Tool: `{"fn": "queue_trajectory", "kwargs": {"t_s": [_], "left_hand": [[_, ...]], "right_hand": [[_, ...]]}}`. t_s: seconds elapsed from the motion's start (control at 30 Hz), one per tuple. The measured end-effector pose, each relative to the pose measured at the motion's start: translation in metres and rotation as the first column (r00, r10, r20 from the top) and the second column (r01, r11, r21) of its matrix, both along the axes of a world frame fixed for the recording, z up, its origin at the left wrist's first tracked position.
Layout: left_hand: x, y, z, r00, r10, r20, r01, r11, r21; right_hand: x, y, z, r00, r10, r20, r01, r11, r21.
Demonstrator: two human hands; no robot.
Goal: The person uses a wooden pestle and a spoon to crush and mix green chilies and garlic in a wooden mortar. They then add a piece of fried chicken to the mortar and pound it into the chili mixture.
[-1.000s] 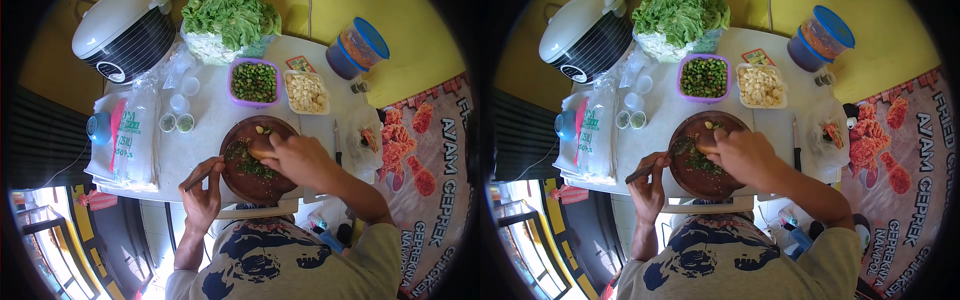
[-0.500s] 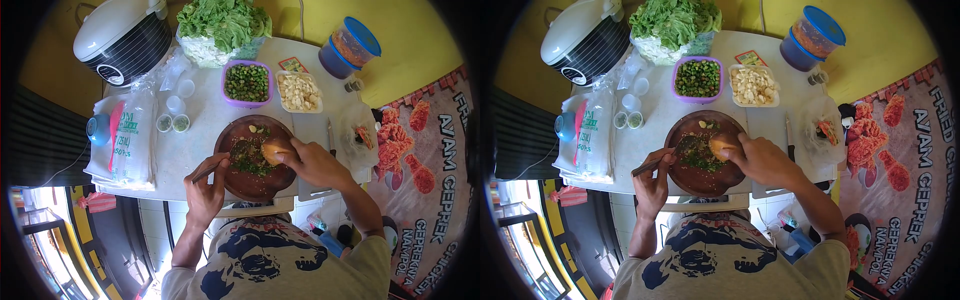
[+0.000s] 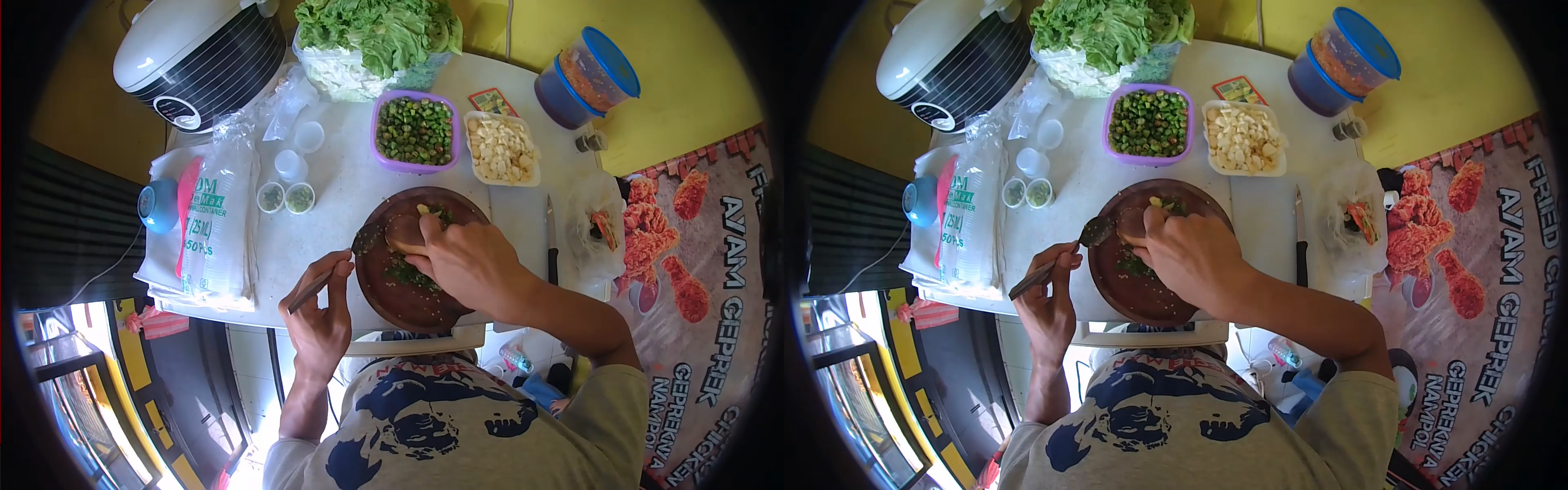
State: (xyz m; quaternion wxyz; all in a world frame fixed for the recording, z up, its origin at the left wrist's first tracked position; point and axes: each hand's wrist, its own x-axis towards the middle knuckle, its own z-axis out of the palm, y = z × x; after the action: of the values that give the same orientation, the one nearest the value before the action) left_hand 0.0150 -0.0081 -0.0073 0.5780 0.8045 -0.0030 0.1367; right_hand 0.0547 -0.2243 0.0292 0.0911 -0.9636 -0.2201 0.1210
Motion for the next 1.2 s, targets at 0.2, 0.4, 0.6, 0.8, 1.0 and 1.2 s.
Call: {"fn": "queue_trajectory", "kwargs": {"t_s": [0.2, 0.4, 0.6, 0.8, 1.0, 1.2], "left_hand": [[-0.004, 0.003, -0.003, 1.000, -0.008, -0.022, 0.009, 1.000, 0.016], [0.002, -0.001, -0.008, 0.999, -0.011, 0.046, 0.011, 1.000, 0.011], [0.006, -0.019, -0.002, 0.992, -0.112, -0.057, 0.113, 0.993, 0.032], [-0.012, -0.018, 0.000, 0.988, -0.152, 0.023, 0.152, 0.988, 0.010], [-0.006, -0.009, 0.000, 0.997, -0.081, 0.007, 0.081, 0.995, -0.064], [-0.005, -0.026, -0.003, 0.984, -0.168, -0.065, 0.169, 0.986, 0.010]], "right_hand": [[0.000, -0.002, 0.003, 0.999, -0.020, -0.036, 0.020, 1.000, -0.002], [0.009, -0.053, -0.004, 0.872, -0.167, -0.460, 0.379, 0.826, 0.418], [-0.009, -0.077, 0.005, 0.627, -0.273, -0.730, 0.673, 0.662, 0.331], [-0.011, -0.071, -0.005, 0.638, -0.242, -0.732, 0.662, 0.658, 0.359], [-0.019, -0.044, 0.015, 0.977, -0.207, -0.050, 0.211, 0.972, 0.105], [-0.021, -0.033, 0.022, 0.989, -0.126, 0.081, 0.127, 0.992, -0.014]]}}
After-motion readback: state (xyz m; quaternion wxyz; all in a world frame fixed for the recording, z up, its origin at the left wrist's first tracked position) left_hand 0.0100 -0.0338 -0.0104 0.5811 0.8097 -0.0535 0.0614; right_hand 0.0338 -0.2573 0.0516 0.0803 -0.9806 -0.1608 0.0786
